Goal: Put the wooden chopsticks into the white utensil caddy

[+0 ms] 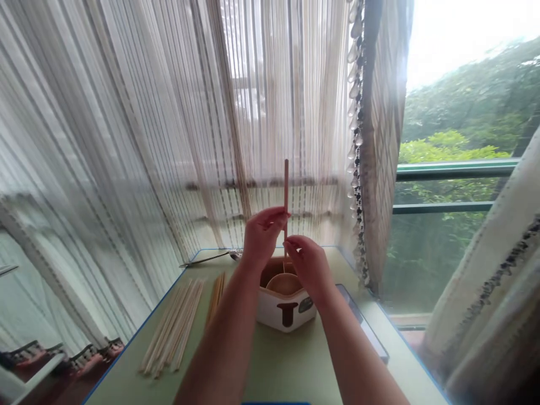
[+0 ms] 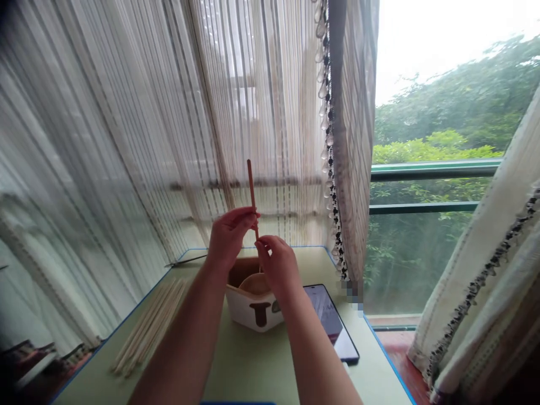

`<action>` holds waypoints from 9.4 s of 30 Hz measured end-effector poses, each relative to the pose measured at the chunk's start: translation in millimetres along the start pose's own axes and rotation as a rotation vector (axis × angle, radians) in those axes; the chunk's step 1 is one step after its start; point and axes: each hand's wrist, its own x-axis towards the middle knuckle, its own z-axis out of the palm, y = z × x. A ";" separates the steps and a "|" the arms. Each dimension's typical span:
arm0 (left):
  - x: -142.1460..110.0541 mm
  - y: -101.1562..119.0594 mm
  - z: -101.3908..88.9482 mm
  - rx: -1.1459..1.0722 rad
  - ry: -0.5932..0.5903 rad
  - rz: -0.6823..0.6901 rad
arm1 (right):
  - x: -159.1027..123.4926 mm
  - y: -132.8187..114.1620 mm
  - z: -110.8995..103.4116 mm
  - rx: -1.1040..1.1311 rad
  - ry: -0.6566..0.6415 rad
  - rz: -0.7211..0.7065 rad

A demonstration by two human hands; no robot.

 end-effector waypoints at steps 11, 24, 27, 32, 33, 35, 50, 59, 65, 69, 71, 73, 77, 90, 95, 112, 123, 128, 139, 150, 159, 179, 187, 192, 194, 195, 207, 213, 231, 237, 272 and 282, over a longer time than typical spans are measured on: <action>-2.1 -17.3 8.2 0.033 -0.101 0.016 | -13.8 25.4 -2.1 -0.109 0.174 0.044; 2.5 -19.1 9.1 0.005 -0.008 0.068 | -19.3 35.9 2.5 -0.180 0.144 -0.014; 1.7 -16.9 9.2 0.004 -0.027 0.073 | -18.8 36.6 3.6 -0.143 0.125 0.034; 1.1 -13.2 9.2 -0.010 -0.017 0.120 | -19.0 40.3 1.1 -0.111 0.101 0.106; 1.1 -13.1 8.9 -0.002 -0.018 0.131 | -19.0 41.5 1.3 -0.120 0.102 0.100; 1.4 -13.7 7.5 0.023 -0.030 0.136 | -19.2 44.0 2.7 -0.143 0.099 0.062; 11.6 -37.3 -15.6 0.246 -0.210 -0.094 | -22.5 45.6 9.6 -0.321 0.093 -0.010; 13.9 -47.3 -28.7 0.566 -0.373 -0.196 | -22.6 40.6 8.2 -0.170 0.235 0.079; 12.6 -53.4 -31.4 0.555 -0.524 -0.284 | -22.6 42.2 8.4 -0.113 0.269 0.116; 12.8 -51.3 -33.9 0.606 -0.602 -0.309 | -22.7 41.5 7.7 -0.112 0.265 0.115; 12.2 -49.1 -34.4 0.647 -0.630 -0.326 | -22.5 40.3 6.8 -0.096 0.272 0.121; 11.2 -47.3 -34.5 0.681 -0.654 -0.360 | -22.1 39.3 5.8 -0.073 0.287 0.139; 9.3 -46.5 -34.1 0.725 -0.691 -0.418 | -21.7 38.9 5.0 -0.040 0.299 0.167; 11.1 -46.6 -34.2 0.631 -0.660 -0.305 | -22.5 39.9 4.5 -0.014 0.295 0.168; 8.7 -45.2 -32.3 0.653 -0.692 -0.316 | -22.4 39.4 4.1 -0.017 0.294 0.177; -24.2 33.3 -45.9 1.243 -0.088 -0.121 | -27.7 28.2 4.7 -0.059 0.403 -0.055; -111.1 -27.2 -158.3 0.940 0.323 -0.192 | -94.7 -8.3 72.1 0.082 -0.049 -0.644; -162.4 -41.4 -181.7 0.904 0.358 -0.190 | -124.5 -10.6 122.4 0.087 -0.563 -0.631; -180.9 -51.1 -169.7 1.031 0.181 -0.140 | -124.2 11.0 134.3 -0.076 -0.774 -0.441; -179.7 -67.8 -176.8 1.036 0.051 -0.184 | -126.5 6.8 127.2 -0.542 -0.786 -0.110; -179.6 -64.0 -177.8 0.950 0.037 -0.248 | -115.1 -3.9 119.6 -0.280 -0.832 0.214; -179.4 -59.3 -166.4 0.607 0.286 -0.246 | -121.2 -12.5 109.0 -0.098 -0.771 -0.305; -179.8 -52.9 -161.9 0.705 0.298 -0.133 | -124.8 -13.4 113.6 -0.019 -0.647 -0.236; -148.9 -27.0 -137.4 0.528 0.225 -0.070 | -114.4 -24.4 92.0 -0.235 -0.295 -0.425; -128.6 -8.9 -116.8 0.443 0.193 -0.006 | -101.9 -33.7 72.3 -0.291 -0.089 -0.511; -117.7 1.0 -105.0 0.411 0.171 0.034 | -93.4 -38.8 60.5 -0.296 -0.011 -0.535; -15.5 34.9 1.1 0.523 -0.240 0.352 | -15.8 9.9 -23.0 -0.144 0.122 -0.203; -15.5 27.6 12.0 0.555 -0.310 0.388 | -26.8 20.1 -9.7 -0.171 0.238 -0.235; 1.7 8.2 -19.5 0.690 -0.257 0.440 | -24.5 31.1 3.7 -0.298 0.165 -0.103; 7.6 4.8 -23.8 0.543 -0.247 0.369 | -20.9 40.7 2.0 -0.350 0.172 -0.118; 20.4 -38.7 -31.5 0.284 -0.276 -0.206 | -22.6 45.0 8.5 -0.378 0.062 -0.029; 19.9 -36.1 -37.6 0.339 -0.345 -0.238 | -23.4 42.9 9.1 -0.381 0.066 0.006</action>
